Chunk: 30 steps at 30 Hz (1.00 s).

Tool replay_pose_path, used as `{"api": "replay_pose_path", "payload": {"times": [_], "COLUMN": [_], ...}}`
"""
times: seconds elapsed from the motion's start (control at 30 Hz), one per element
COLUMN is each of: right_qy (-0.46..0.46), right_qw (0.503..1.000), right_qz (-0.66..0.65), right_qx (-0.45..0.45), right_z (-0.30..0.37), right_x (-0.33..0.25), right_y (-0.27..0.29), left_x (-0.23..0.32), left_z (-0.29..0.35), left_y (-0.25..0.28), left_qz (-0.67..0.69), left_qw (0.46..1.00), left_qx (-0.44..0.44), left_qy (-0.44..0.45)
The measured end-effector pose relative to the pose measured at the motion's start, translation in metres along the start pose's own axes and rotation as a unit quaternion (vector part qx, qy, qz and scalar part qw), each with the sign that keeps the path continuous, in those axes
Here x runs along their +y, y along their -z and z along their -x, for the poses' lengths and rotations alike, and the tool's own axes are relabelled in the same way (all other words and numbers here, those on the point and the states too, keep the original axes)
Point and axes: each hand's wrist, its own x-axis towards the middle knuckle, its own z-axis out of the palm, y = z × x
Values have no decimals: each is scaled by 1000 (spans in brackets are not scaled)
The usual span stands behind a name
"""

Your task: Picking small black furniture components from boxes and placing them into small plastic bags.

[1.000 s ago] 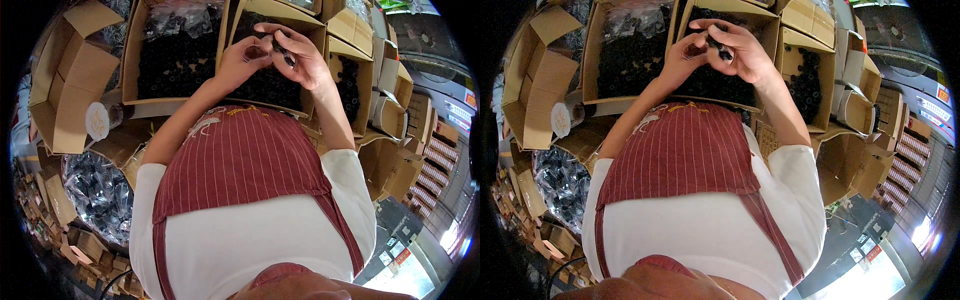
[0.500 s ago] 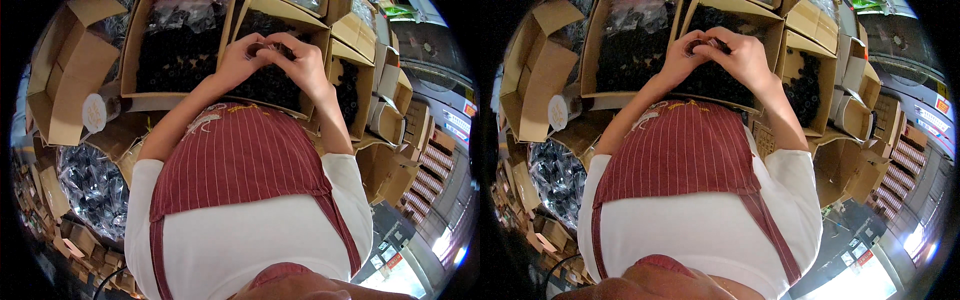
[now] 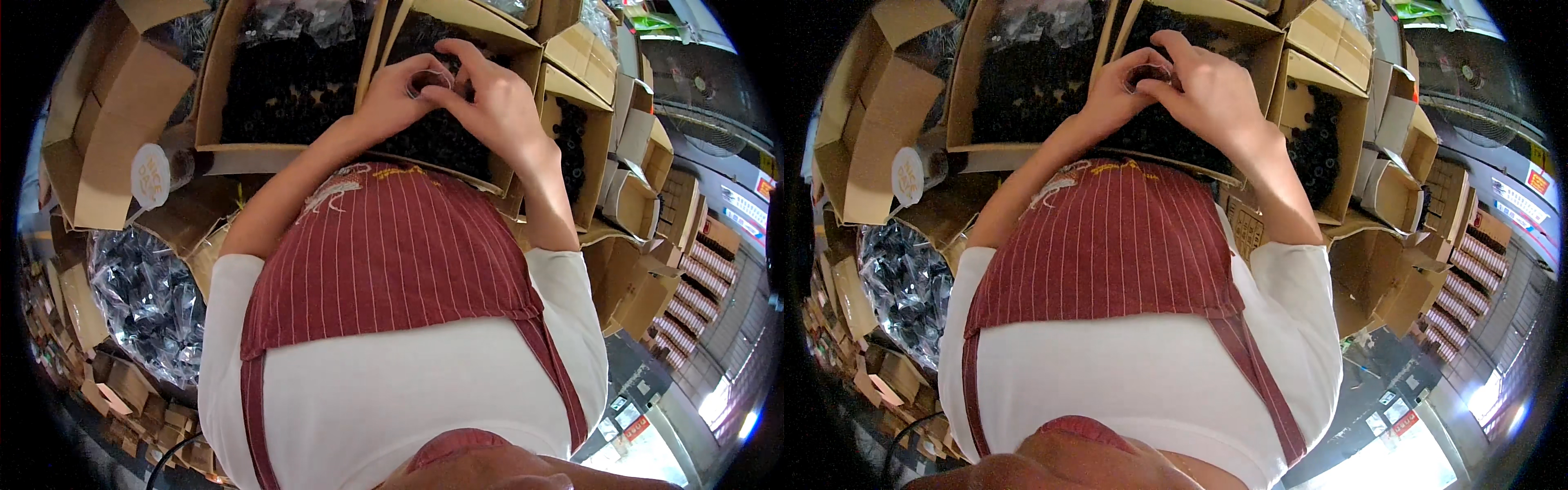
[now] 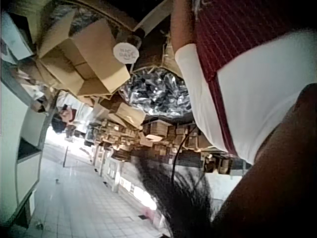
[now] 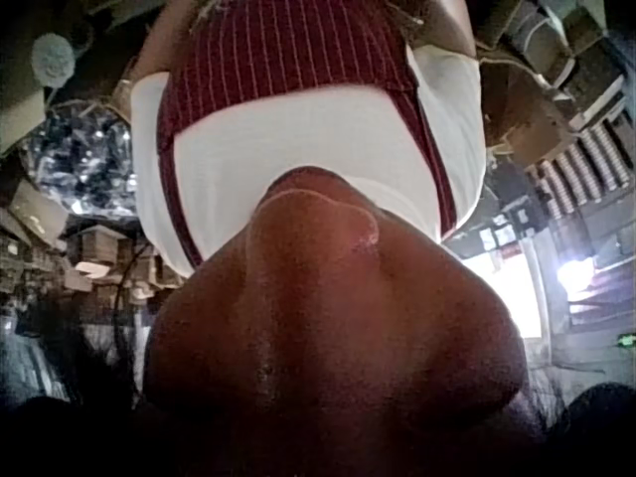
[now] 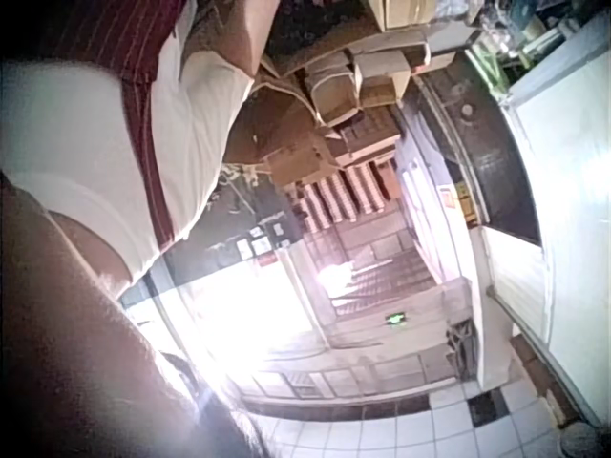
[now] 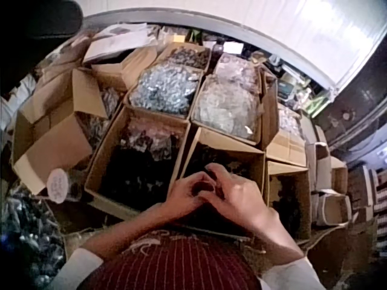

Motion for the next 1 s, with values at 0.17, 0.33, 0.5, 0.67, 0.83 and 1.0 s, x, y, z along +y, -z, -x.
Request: {"api": "replay_pose_path", "payload": {"times": [0.17, 0.33, 0.5, 0.67, 0.83, 1.0], "right_qy": [-25, -49, -76, -11, -4, -78], "right_qw": [933, 856, 861, 874, 811, 810], "right_qz": [-352, -488, -477, -479, -585, -476], "right_qx": [-71, -163, -159, -77, -19, 334], "right_z": [-9, -12, -8, -15, -13, 27], "right_x": [8, 13, -3, 0, 10, 113], "right_y": [9, 5, 14, 3, 3, 36], "left_x": [13, 7, 2, 16, 4, 9], "left_z": [1, 4, 0, 3, -1, -3], "left_y": [-1, -2, 2, -3, -6, -2], "left_qz": [-56, -11, 7, 2, 7, 38], "left_qw": [998, 998, 998, 1000, 998, 998], "left_qx": [24, 55, 14, 11, 2, 1], "left_qy": [11, 28, -53, -14, -59, -50]}}
